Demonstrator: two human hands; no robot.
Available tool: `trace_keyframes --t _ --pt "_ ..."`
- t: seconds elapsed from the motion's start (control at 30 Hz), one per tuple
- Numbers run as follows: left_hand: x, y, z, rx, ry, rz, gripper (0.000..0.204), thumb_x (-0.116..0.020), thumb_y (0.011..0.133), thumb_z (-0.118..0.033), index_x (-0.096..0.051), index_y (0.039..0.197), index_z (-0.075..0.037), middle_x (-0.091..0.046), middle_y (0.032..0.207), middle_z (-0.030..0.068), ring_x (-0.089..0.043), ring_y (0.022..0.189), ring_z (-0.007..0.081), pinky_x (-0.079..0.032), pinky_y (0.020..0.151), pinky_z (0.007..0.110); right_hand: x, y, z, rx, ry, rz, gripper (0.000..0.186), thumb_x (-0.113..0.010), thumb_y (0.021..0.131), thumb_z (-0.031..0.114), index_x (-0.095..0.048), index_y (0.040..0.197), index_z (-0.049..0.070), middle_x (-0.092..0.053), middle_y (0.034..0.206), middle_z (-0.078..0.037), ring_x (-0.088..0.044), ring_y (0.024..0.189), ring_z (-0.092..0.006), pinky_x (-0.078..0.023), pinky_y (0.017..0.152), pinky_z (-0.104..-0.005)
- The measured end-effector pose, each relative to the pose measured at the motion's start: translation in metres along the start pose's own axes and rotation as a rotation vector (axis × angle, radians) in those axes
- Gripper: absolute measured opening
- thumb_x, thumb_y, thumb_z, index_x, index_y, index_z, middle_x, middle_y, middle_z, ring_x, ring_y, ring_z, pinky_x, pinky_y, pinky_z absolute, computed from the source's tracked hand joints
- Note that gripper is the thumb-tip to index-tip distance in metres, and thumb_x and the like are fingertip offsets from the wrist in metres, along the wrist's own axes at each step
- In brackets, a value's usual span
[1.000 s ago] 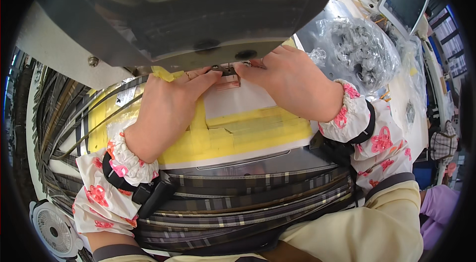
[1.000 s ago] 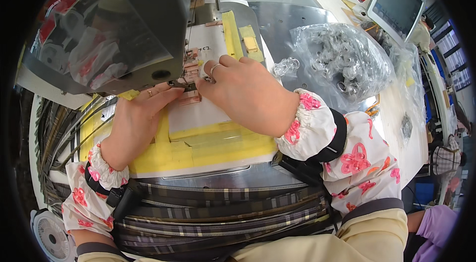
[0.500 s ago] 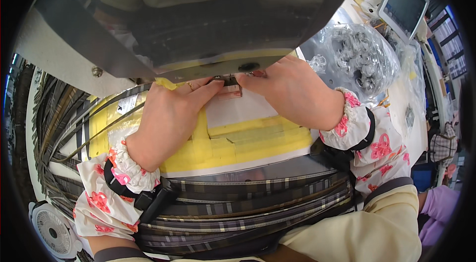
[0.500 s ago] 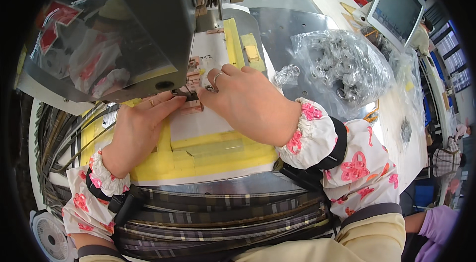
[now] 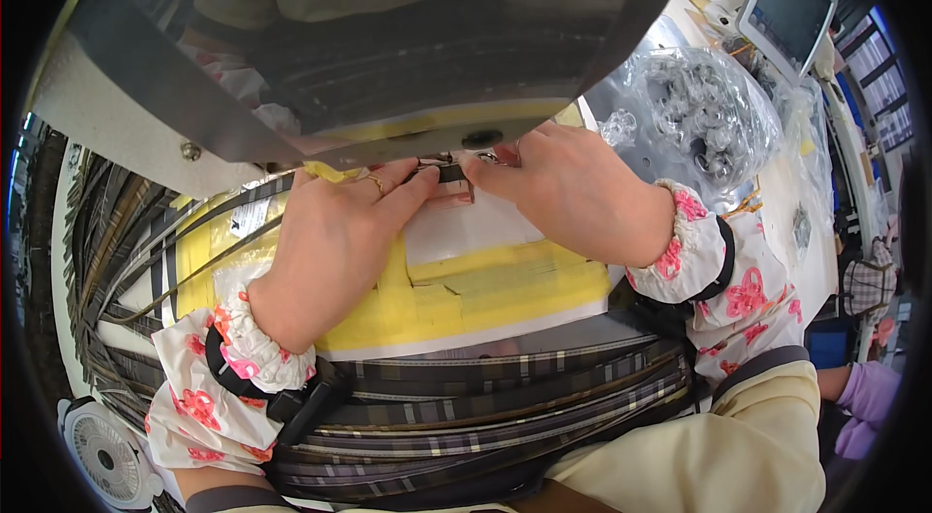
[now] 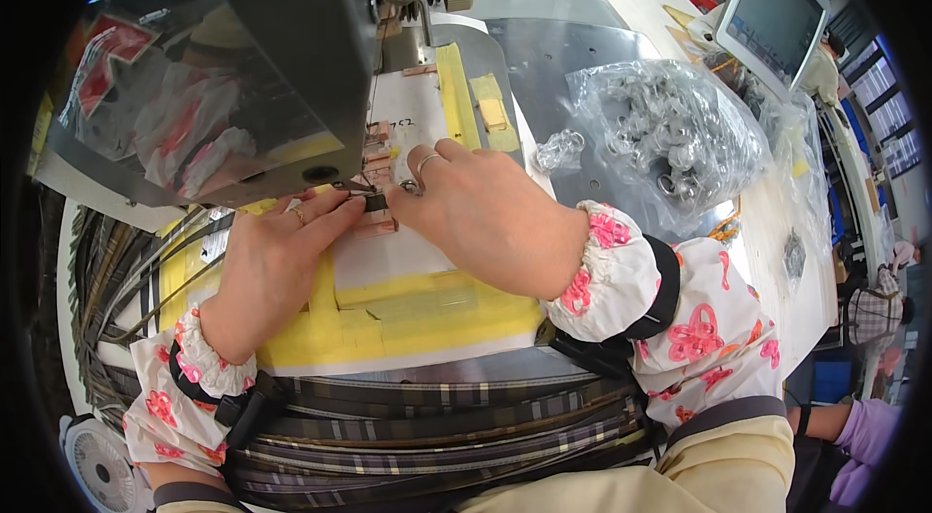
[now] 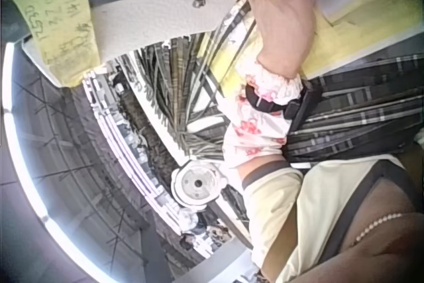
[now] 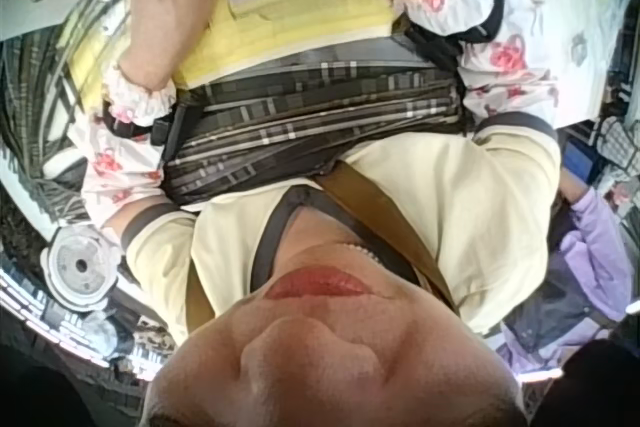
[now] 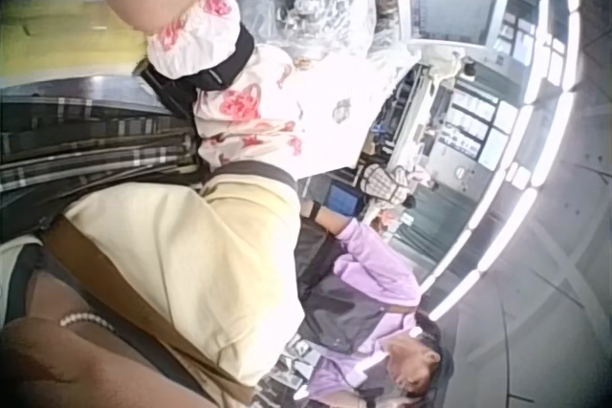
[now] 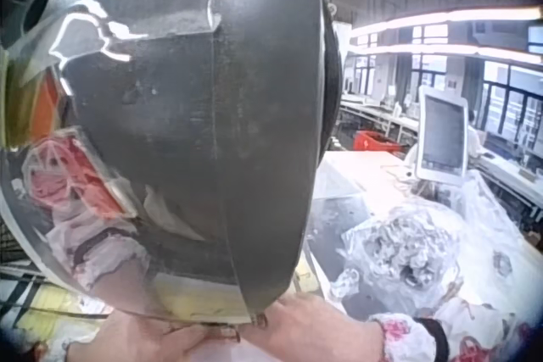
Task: Using an industrial sewing machine to sew buckles onto leather straps.
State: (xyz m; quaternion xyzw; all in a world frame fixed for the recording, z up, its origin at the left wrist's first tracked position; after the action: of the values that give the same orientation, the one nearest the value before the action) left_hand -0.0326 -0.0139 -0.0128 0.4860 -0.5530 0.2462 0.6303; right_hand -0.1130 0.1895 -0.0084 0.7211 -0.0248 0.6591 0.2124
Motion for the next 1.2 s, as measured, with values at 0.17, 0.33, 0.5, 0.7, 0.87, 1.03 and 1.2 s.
trace_keyframes --t 0.17,0.33,0.5,0.7,0.87,1.03,1.2 --pt "0.005 0.01 -0.003 -0.086 -0.024 -0.035 0.039 -0.058 0.069 0.001 -0.064 0.107 -0.005 -0.066 0.103 0.0118 -0.065 0.086 0.0314 -0.053 0.078 0.037 0.008 -0.006 -0.002 -0.022 -0.029 -0.026 0.032 -0.059 0.072 0.01 -0.062 0.103 0.002 -0.059 0.087 -0.013 -0.06 0.085 -0.0258 -0.053 0.066 -0.0337" --pt "0.0 0.004 0.0 -0.017 -0.04 -0.034 0.033 -0.06 0.07 0.001 -0.066 0.101 -0.003 -0.067 0.096 0.0133 -0.065 0.079 0.0321 -0.053 0.069 0.037 -0.014 -0.001 -0.001 -0.011 -0.013 -0.046 0.028 -0.058 0.075 0.013 -0.062 0.101 0.003 -0.057 0.087 -0.01 -0.058 0.088 -0.0241 -0.052 0.064 -0.0329" --pt "0.003 0.009 -0.007 -0.041 -0.062 -0.065 0.032 -0.057 0.069 0.005 -0.068 0.099 -0.003 -0.067 0.095 0.016 -0.066 0.078 0.0323 -0.053 0.068 0.037 -0.02 -0.004 -0.002 -0.036 -0.037 -0.107 0.027 -0.06 0.073 0.014 -0.064 0.097 0.003 -0.058 0.089 -0.01 -0.058 0.088 -0.0236 -0.052 0.065 -0.033" --pt "0.014 0.008 -0.012 -0.007 -0.086 0.06 0.025 -0.055 0.087 -0.002 -0.065 0.11 -0.004 -0.065 0.103 0.019 -0.062 0.096 0.036 -0.05 0.08 0.039 -0.02 0.001 0.0 -0.08 0.008 -0.106 0.019 -0.062 0.072 0.015 -0.068 0.087 0.005 -0.059 0.091 -0.012 -0.058 0.089 -0.0251 -0.052 0.064 -0.0335" --pt "0.017 0.015 -0.015 -0.008 -0.126 0.094 0.027 -0.054 0.087 -0.002 -0.064 0.112 -0.004 -0.065 0.103 0.0186 -0.063 0.092 0.0357 -0.05 0.077 0.04 -0.02 0.0 -0.005 -0.069 0.028 -0.103 0.016 -0.062 0.072 0.015 -0.068 0.083 0.006 -0.058 0.09 -0.013 -0.058 0.088 -0.027 -0.053 0.064 -0.0351" --pt "0.012 0.013 -0.009 -0.025 -0.115 0.075 0.028 -0.054 0.087 -0.001 -0.063 0.113 -0.006 -0.066 0.103 0.0168 -0.063 0.091 0.0344 -0.051 0.076 0.038 -0.02 0.001 -0.007 -0.069 0.028 -0.063 0.014 -0.062 0.073 0.014 -0.067 0.081 0.004 -0.058 0.089 -0.014 -0.059 0.087 -0.0287 -0.053 0.064 -0.0367" --pt "0.012 0.012 -0.006 -0.044 -0.135 0.057 0.029 -0.054 0.086 0.001 -0.064 0.112 -0.006 -0.066 0.104 0.016 -0.064 0.093 0.033 -0.051 0.076 0.037 -0.026 0.004 -0.008 -0.072 0.089 -0.105 0.015 -0.061 0.073 0.013 -0.067 0.081 0.002 -0.058 0.087 -0.014 -0.062 0.084 -0.0298 -0.053 0.065 -0.038"
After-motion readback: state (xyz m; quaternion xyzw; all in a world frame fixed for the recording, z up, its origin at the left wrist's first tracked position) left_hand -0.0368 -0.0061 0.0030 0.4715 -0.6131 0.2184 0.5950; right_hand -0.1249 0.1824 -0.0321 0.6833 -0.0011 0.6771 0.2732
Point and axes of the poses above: each hand's wrist, its own y-axis towards the middle knuckle, its own x-axis out of the back of the hand, z = x × y, the point moved 1 cm from there along y, towards the middle knuckle
